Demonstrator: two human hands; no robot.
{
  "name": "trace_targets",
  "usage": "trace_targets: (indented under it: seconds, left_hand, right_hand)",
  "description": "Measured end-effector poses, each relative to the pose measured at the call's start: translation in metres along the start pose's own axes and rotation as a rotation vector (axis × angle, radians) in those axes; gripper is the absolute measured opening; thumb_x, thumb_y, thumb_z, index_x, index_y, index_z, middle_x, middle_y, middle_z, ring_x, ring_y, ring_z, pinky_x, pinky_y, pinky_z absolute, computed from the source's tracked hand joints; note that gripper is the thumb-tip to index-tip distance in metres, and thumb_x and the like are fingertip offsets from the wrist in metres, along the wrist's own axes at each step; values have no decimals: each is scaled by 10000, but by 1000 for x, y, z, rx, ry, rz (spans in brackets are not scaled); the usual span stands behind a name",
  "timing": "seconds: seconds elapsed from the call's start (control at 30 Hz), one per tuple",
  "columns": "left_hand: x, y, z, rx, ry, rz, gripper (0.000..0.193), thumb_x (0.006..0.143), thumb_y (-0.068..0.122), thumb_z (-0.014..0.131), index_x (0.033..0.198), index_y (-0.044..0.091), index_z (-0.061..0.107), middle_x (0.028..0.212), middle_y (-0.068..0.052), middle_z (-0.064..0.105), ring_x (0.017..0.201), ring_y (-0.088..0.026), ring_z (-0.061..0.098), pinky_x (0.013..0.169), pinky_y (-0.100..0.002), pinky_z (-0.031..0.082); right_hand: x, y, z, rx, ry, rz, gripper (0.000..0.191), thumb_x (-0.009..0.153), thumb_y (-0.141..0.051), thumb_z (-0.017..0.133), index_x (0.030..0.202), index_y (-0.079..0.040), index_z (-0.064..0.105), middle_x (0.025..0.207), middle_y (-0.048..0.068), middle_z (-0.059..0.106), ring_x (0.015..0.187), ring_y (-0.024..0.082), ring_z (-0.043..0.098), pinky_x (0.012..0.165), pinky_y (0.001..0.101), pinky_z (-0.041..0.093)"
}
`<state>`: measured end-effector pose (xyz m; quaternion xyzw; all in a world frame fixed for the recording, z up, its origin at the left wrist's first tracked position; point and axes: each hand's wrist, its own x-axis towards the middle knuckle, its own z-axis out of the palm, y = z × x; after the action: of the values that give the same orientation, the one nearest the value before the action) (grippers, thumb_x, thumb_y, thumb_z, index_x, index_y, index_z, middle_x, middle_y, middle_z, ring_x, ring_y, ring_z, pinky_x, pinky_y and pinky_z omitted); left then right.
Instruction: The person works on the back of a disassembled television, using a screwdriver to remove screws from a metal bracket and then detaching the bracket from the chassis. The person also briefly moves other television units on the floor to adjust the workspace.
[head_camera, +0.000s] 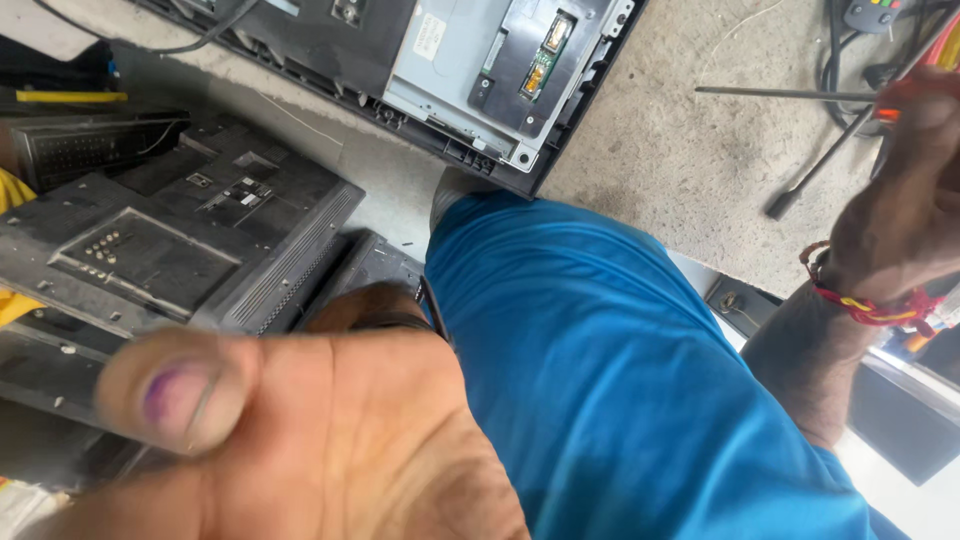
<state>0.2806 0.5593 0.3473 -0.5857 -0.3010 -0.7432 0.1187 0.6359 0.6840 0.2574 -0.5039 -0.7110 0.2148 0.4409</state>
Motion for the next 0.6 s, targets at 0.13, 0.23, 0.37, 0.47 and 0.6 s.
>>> trace_targets:
  seconds: [0.13,0.23,0.37,0.47,0.6]
  left_hand:
    - [6,10,-4,3,17,7,779,842,311,861,1444,14,464,1411,-165,543,1287,-265,580,994,-402,578]
    - [3,7,-8,20,18,-20,784,838,292,855,1456,22,455,1423,-159,531,1294,-256,570,998,-394,568]
    - [-1,9,-14,38,31,-32,792,832,267,847,1472,33,444,1439,-152,515,1304,-243,557,1004,-384,556]
    - [-4,10,-17,46,47,-39,800,827,249,841,1485,41,435,1452,-146,502,1311,-233,547,1009,-376,546]
    - [-5,11,-26,56,69,-47,812,821,224,833,1501,52,424,1468,-138,486,1320,-221,534,1015,-366,533]
  right_hand:
    - [-1,12,4,1,-73,-13,318,1257,-142,556,1219,108,750,1048,179,753,901,208,678,799,291,503]
    - [-3,22,2,-4,-98,-30,330,1253,-119,537,1247,136,746,1090,223,768,943,240,699,842,317,544]
    - [-1,15,9,108,-94,-90,349,1256,-159,516,1232,121,724,1137,230,768,966,265,708,860,353,579]
    - [-4,-16,18,196,-132,-135,369,1275,-221,527,1224,109,684,1120,218,739,942,277,684,828,356,549]
    - [-5,-66,36,289,-157,-174,322,1239,-203,598,1370,89,565,1243,204,640,1018,298,721,855,369,638]
